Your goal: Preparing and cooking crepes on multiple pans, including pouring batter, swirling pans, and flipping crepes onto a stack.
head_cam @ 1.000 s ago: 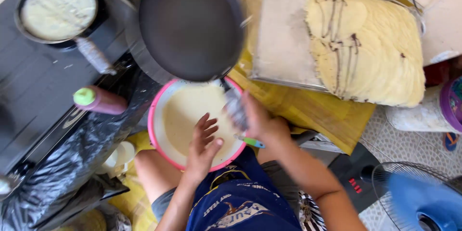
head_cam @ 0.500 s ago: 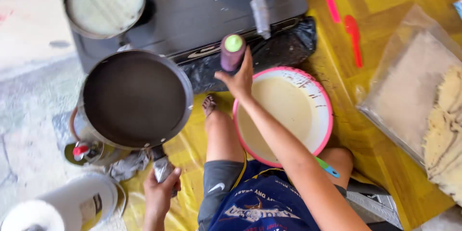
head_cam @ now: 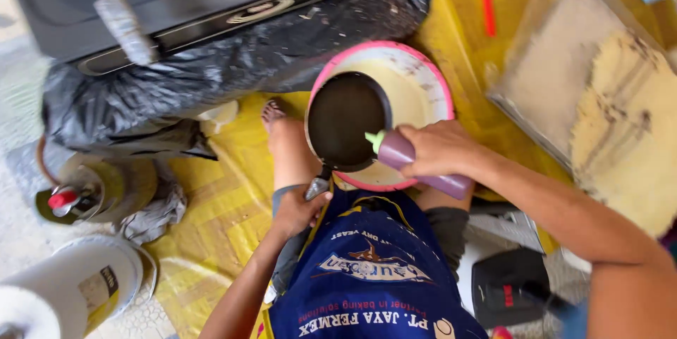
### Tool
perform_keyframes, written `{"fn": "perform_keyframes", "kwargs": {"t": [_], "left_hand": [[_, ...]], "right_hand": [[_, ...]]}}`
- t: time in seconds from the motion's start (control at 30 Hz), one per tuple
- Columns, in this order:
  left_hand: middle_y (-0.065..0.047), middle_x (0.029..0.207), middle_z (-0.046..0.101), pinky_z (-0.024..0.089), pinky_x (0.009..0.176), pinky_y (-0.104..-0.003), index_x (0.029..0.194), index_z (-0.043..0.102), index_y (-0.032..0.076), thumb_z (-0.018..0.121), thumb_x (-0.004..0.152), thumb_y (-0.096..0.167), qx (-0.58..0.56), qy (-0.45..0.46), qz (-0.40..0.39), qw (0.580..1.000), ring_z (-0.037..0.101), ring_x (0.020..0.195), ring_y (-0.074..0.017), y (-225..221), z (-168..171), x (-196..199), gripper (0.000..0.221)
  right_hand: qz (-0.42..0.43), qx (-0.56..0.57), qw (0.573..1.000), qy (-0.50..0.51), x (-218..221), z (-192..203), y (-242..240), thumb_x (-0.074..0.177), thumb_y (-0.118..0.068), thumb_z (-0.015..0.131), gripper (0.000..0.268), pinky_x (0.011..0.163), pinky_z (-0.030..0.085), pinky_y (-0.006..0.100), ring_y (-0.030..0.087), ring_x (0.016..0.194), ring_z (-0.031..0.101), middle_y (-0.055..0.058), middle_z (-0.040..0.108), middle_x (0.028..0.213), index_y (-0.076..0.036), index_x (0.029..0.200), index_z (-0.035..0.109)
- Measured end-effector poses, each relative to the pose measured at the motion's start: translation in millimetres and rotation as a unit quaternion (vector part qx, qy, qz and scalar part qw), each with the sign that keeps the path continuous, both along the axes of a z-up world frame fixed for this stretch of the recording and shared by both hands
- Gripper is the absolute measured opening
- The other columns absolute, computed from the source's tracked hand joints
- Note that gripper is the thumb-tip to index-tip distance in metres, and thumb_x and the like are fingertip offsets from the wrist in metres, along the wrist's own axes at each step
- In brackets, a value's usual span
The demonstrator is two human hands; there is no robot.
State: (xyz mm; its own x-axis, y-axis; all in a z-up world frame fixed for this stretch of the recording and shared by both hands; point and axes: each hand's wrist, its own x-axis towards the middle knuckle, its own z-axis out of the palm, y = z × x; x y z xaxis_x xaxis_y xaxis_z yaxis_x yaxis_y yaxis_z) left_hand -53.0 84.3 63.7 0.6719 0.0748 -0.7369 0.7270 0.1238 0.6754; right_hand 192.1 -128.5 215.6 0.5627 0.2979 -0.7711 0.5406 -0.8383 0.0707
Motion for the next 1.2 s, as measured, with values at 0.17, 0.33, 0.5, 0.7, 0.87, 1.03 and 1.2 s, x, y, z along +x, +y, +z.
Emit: {"fn": "perform_keyframes", "kwargs": {"t": [0.17, 0.33, 0.5, 0.7, 0.87, 1.03, 1.2], "left_hand": [[-0.008, 0.057, 0.067, 0.056, 0.047, -0.024, 0.084, 0.067, 0.004, 0.079, 0.086, 0.038, -0.01, -0.009, -0.152, 0.988, 0.068, 0.045, -0.016, -57, 3, 37, 0.036], [-0.007, 0.057, 0.067, 0.056, 0.045, -0.025, 0.081, 0.068, 0.004, 0.078, 0.085, 0.041, -0.019, -0.02, -0.183, 0.983, 0.068, 0.044, -0.0159, -79, -7, 51, 0.039], [-0.01, 0.057, 0.067, 0.056, 0.041, -0.026, 0.082, 0.067, 0.002, 0.079, 0.085, 0.04, -0.05, -0.009, -0.169, 0.984, 0.069, 0.044, -0.018, -82, 0, 54, 0.039], [-0.013, 0.057, 0.064, 0.055, 0.038, -0.027, 0.086, 0.066, -0.002, 0.079, 0.087, 0.033, -0.112, -0.003, -0.116, 0.987, 0.066, 0.043, -0.019, -71, 5, 55, 0.038], [-0.015, 0.056, 0.064, 0.056, 0.042, -0.032, 0.08, 0.07, 0.0, 0.079, 0.088, 0.037, -0.114, 0.003, -0.008, 0.993, 0.065, 0.043, -0.0209, -20, 24, 40, 0.039], [-0.014, 0.065, 0.062, 0.046, 0.044, -0.033, 0.101, 0.068, -0.006, 0.075, 0.09, 0.019, 0.054, -0.015, 0.198, 0.979, 0.056, 0.047, -0.0225, 60, 11, -34, 0.029], [-0.017, 0.067, 0.06, 0.051, 0.049, -0.033, 0.1, 0.058, -0.008, 0.068, 0.094, 0.002, 0.201, -0.154, 0.355, 0.9, 0.058, 0.049, -0.0247, 108, -9, -99, 0.015]], "right_hand": [[0.067, -0.05, 0.986, -0.143, 5, -20, -64, 0.071, -0.044, 0.066, 0.077, 0.084, 0.052, 0.046, 0.035, 0.102, 0.076, 0.014, 0.08, 0.101, -0.014, 0.141, 0.059], [0.022, -0.056, 0.995, -0.085, -27, 6, -94, 0.065, -0.052, 0.068, 0.082, 0.089, 0.053, 0.047, 0.037, 0.108, 0.074, 0.013, 0.079, 0.106, -0.018, 0.14, 0.059], [-0.049, -0.062, 0.988, -0.132, -23, 34, -108, 0.072, -0.06, 0.067, 0.087, 0.093, 0.055, 0.053, 0.041, 0.111, 0.073, 0.02, 0.079, 0.11, -0.016, 0.146, 0.057], [-0.068, -0.078, 0.993, -0.048, -17, 55, -97, 0.073, -0.056, 0.067, 0.076, 0.099, 0.053, 0.054, 0.042, 0.118, 0.071, 0.02, 0.078, 0.118, -0.023, 0.142, 0.061], [-0.199, 0.095, 0.967, -0.128, 17, 77, -40, 0.079, -0.061, 0.068, 0.092, 0.106, 0.046, 0.056, 0.047, 0.126, 0.062, 0.028, 0.068, 0.132, -0.011, 0.154, 0.048], [-0.141, 0.518, 0.825, -0.178, 66, -74, 68, 0.074, -0.042, 0.086, 0.09, 0.087, 0.058, 0.039, 0.032, 0.1, 0.074, 0.019, 0.071, 0.121, -0.001, 0.143, 0.046], [-0.153, 0.678, 0.708, -0.126, 79, -152, 217, 0.076, -0.016, 0.087, 0.089, 0.096, 0.063, 0.039, 0.033, 0.113, 0.071, 0.02, 0.06, 0.132, -0.004, 0.146, 0.033]]}}
